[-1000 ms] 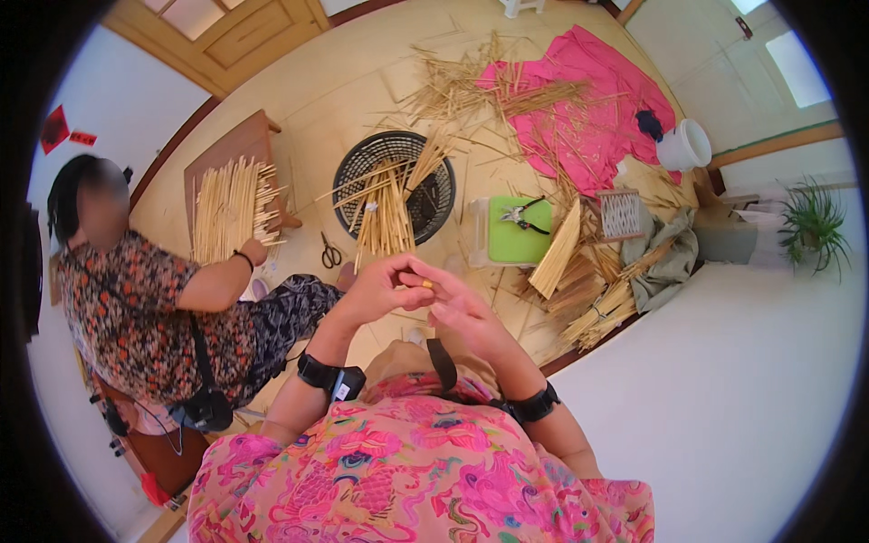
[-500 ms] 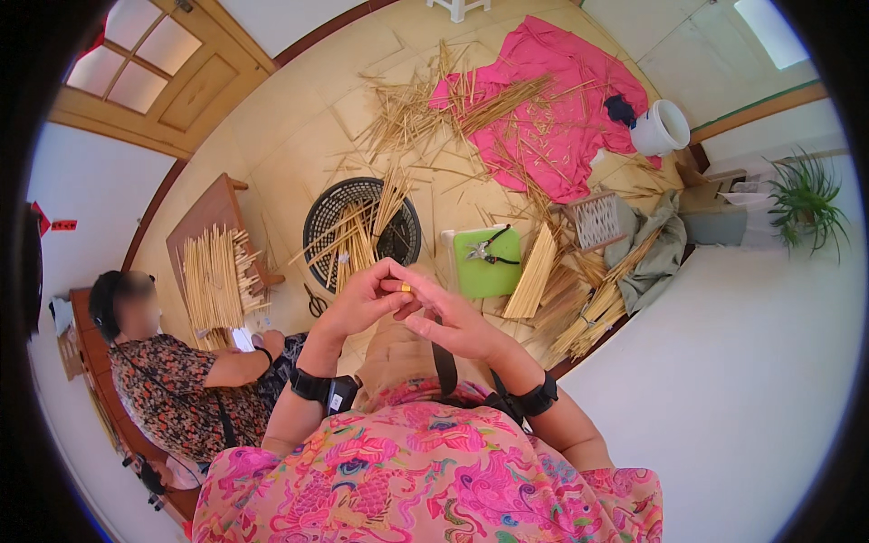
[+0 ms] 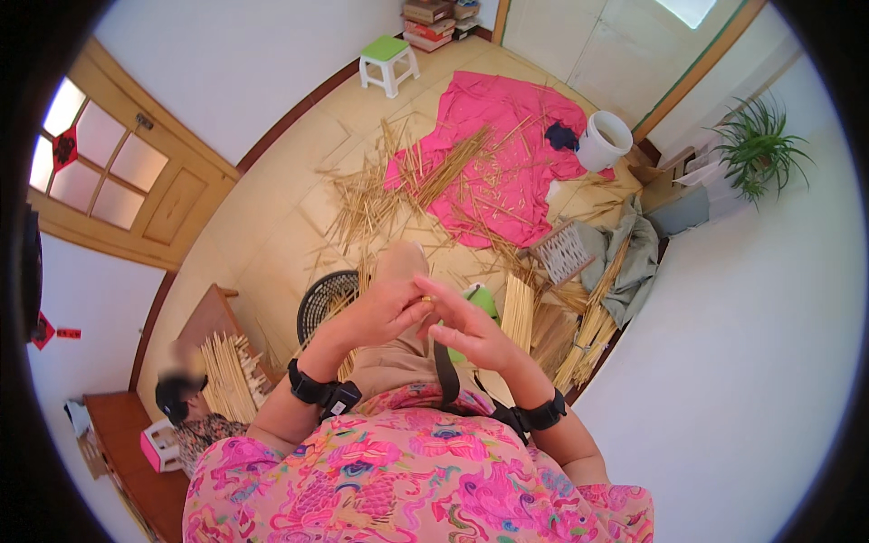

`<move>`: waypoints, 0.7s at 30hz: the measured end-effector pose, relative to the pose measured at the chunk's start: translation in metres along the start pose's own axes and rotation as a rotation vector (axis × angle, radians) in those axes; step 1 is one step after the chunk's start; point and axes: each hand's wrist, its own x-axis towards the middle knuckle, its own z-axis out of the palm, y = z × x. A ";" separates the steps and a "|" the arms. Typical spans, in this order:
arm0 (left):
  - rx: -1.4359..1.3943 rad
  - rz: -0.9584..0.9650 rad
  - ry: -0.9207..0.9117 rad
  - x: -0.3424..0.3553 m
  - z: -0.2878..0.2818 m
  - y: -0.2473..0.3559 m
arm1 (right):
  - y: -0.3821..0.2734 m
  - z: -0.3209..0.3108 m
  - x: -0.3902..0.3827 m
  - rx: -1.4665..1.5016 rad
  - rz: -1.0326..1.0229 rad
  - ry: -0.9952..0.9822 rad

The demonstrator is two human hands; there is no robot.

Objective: The person uses thread to sew together bundles of straw, creating a rectangular straw mat by hand.

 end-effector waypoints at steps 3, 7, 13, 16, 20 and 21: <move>-0.073 0.093 -0.046 0.032 -0.011 -0.008 | -0.006 -0.021 0.008 -0.304 -0.011 0.086; -0.030 -0.035 -0.175 0.066 -0.036 -0.061 | -0.019 -0.052 0.056 -0.548 0.129 0.054; -0.270 -0.131 0.030 0.129 -0.096 -0.139 | 0.034 -0.131 0.176 -0.291 0.122 0.060; -0.270 -0.199 0.052 0.171 -0.146 -0.173 | 0.047 -0.174 0.244 -0.208 0.102 0.040; -0.277 -0.335 0.054 0.222 -0.193 -0.210 | 0.049 -0.221 0.314 0.167 0.215 -0.027; -0.211 -0.338 0.012 0.232 -0.204 -0.219 | 0.048 -0.232 0.329 0.038 0.227 -0.038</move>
